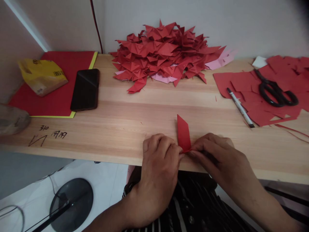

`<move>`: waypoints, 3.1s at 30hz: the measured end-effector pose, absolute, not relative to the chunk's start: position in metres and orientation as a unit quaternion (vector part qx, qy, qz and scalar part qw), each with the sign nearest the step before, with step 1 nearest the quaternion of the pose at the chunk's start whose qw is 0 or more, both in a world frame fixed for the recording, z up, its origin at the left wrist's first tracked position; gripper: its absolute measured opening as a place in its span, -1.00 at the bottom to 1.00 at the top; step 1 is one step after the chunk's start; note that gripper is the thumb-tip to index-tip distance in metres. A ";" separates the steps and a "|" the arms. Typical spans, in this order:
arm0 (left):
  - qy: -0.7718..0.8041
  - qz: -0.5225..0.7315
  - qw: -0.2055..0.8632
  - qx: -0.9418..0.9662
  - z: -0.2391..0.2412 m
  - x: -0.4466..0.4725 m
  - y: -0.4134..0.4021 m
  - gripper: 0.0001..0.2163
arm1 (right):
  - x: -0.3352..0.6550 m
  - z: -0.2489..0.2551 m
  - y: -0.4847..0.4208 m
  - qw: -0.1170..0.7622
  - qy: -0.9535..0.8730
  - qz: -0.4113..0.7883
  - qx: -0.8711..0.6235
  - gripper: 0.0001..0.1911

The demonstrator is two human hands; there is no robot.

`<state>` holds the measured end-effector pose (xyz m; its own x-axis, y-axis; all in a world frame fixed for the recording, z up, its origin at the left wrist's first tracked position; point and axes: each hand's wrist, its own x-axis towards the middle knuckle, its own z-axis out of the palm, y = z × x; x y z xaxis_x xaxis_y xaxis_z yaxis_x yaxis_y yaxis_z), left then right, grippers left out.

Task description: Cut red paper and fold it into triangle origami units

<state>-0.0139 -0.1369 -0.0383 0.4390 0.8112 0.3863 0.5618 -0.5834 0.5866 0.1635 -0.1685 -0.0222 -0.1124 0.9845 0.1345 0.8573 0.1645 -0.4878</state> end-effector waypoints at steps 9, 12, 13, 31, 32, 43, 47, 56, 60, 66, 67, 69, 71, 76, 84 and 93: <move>0.433 0.291 0.165 0.837 -0.035 -0.012 -0.139 -0.91 | 0.156 -0.019 -0.167 0.190 -0.742 0.114 -0.633 -0.78; 0.442 0.276 0.168 0.837 -0.033 -0.013 -0.140 -0.89 | 0.154 -0.021 -0.167 0.171 -0.745 0.104 -0.636 -0.79; 0.444 0.274 0.170 0.836 -0.032 -0.013 -0.140 -0.88 | 0.154 -0.021 -0.167 0.168 -0.746 0.101 -0.636 -0.79; 0.350 0.411 0.082 0.838 -0.053 -0.020 -0.147 -0.75 | 0.154 -0.017 -0.162 0.141 -0.766 0.094 -0.620 -0.77; 0.349 0.405 0.080 0.841 -0.053 -0.020 -0.147 -0.75 | 0.154 -0.017 -0.161 0.138 -0.767 0.095 -0.619 -0.77; 0.336 0.380 0.062 0.859 -0.056 -0.022 -0.149 -0.77 | 0.156 -0.017 -0.163 0.129 -0.773 0.103 -0.613 -0.79; 0.334 0.387 0.057 0.858 -0.056 -0.021 -0.148 -0.78 | 0.156 -0.018 -0.164 0.133 -0.772 0.102 -0.613 -0.80; 0.323 0.385 0.066 0.862 -0.058 -0.023 -0.148 -0.79 | 0.156 -0.017 -0.164 0.151 -0.763 0.119 -0.618 -0.82; 0.340 0.394 0.095 0.849 -0.054 -0.021 -0.146 -0.86 | 0.159 -0.017 -0.164 0.181 -0.754 0.154 -0.612 -0.83; 0.412 0.363 0.153 0.822 -0.042 -0.015 -0.144 -0.92 | 0.162 -0.022 -0.170 0.232 -0.743 0.155 -0.609 -0.87; 0.416 0.360 0.163 0.819 -0.041 -0.014 -0.144 -0.93 | 0.163 -0.023 -0.171 0.236 -0.744 0.153 -0.607 -0.88; 0.424 0.361 0.178 0.811 -0.039 -0.013 -0.145 -0.93 | 0.165 -0.025 -0.173 0.243 -0.749 0.144 -0.600 -0.91; 0.429 0.361 0.185 0.807 -0.038 -0.013 -0.144 -0.91 | 0.166 -0.027 -0.175 0.254 -0.756 0.130 -0.590 -0.93; 0.410 0.371 0.183 0.813 -0.040 -0.013 -0.144 -0.93 | 0.168 -0.030 -0.178 0.276 -0.766 0.091 -0.574 -0.92; 0.400 0.425 0.111 0.804 -0.047 -0.011 -0.146 -0.90 | 0.166 -0.028 -0.178 0.264 -0.770 0.052 -0.578 -0.87; 0.399 0.372 0.181 0.818 -0.042 -0.018 -0.145 -0.80 | 0.173 -0.025 -0.174 0.257 -0.774 0.116 -0.566 -0.90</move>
<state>-0.0181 -0.1447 -0.0420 0.4041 0.7880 0.4644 0.5193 -0.6156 0.5927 0.1725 -0.1738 -0.0255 -0.2260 0.9367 0.2674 0.8173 0.3317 -0.4712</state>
